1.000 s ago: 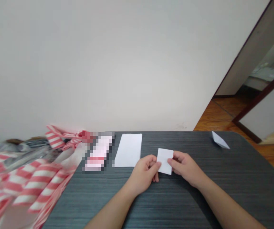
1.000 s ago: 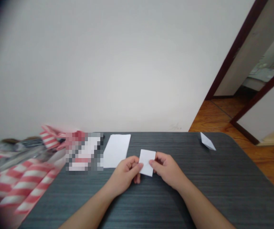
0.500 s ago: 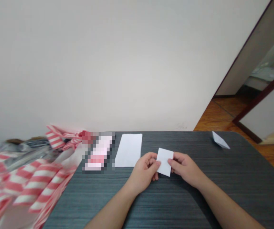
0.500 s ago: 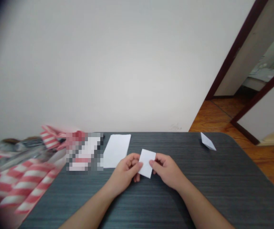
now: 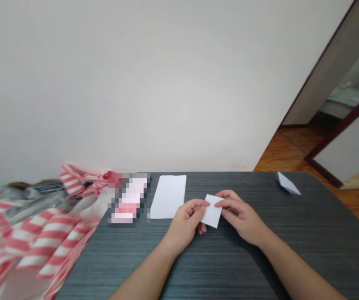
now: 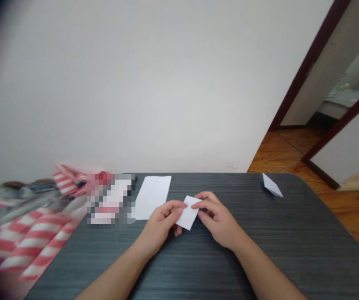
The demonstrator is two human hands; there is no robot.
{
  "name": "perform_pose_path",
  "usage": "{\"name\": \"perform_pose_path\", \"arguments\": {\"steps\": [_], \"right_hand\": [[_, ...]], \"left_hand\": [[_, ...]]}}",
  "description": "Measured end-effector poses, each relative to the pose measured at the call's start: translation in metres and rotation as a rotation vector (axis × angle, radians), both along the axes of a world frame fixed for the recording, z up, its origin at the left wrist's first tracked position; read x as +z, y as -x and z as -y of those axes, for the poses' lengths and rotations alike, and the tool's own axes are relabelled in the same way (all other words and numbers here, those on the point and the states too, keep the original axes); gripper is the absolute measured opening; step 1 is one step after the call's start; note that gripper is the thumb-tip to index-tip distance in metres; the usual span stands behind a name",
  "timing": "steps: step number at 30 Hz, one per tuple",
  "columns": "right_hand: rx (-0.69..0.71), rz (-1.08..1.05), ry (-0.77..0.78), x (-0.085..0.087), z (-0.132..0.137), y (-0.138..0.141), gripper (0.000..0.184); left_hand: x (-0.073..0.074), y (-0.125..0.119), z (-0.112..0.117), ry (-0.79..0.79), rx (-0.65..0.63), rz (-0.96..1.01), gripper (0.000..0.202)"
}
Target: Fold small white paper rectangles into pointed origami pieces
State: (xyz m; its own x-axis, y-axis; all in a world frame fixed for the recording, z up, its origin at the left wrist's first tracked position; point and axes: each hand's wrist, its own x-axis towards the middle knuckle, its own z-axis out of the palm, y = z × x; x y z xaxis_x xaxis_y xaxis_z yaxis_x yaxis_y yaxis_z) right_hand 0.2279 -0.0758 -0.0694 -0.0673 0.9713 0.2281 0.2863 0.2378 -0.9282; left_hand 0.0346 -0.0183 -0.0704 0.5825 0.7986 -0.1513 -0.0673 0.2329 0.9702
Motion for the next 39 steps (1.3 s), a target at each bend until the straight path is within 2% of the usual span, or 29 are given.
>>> {"name": "perform_pose_path", "arguments": {"steps": [3, 7, 10, 12, 15, 21, 26, 35, 39], "right_hand": [[-0.021, 0.077, -0.014, 0.000, -0.001, 0.000, 0.015], [-0.086, 0.136, -0.021, 0.002, -0.003, 0.000, 0.011], [-0.118, 0.131, 0.051, 0.004, -0.004, 0.001, 0.013], [-0.107, 0.101, 0.097, 0.005, -0.004, 0.002, 0.013], [-0.087, 0.047, 0.131, 0.006, -0.003, 0.004, 0.013], [-0.061, 0.038, 0.141, 0.004, -0.001, 0.005, 0.015], [0.020, 0.051, 0.137, 0.006, -0.001, 0.005, 0.021], [-0.021, 0.090, 0.100, 0.005, 0.002, 0.004, 0.027], [0.006, 0.082, 0.076, 0.005, 0.004, 0.003, 0.027]], "left_hand": [[-0.001, 0.001, 0.000, 0.019, -0.015, 0.035, 0.034], [0.000, 0.003, -0.001, -0.019, -0.097, 0.115, 0.049], [0.005, 0.003, -0.001, -0.118, -0.133, 0.009, 0.042], [0.009, 0.003, 0.000, -0.164, -0.107, -0.109, 0.035], [0.010, 0.002, 0.000, -0.207, -0.067, -0.155, 0.032], [0.006, 0.001, 0.000, -0.127, -0.106, -0.182, 0.034], [0.009, 0.001, 0.001, -0.124, -0.125, -0.228, 0.034], [0.005, 0.000, 0.000, -0.004, -0.070, -0.077, 0.033], [0.006, 0.000, 0.000, 0.008, -0.063, -0.083, 0.032]]}}
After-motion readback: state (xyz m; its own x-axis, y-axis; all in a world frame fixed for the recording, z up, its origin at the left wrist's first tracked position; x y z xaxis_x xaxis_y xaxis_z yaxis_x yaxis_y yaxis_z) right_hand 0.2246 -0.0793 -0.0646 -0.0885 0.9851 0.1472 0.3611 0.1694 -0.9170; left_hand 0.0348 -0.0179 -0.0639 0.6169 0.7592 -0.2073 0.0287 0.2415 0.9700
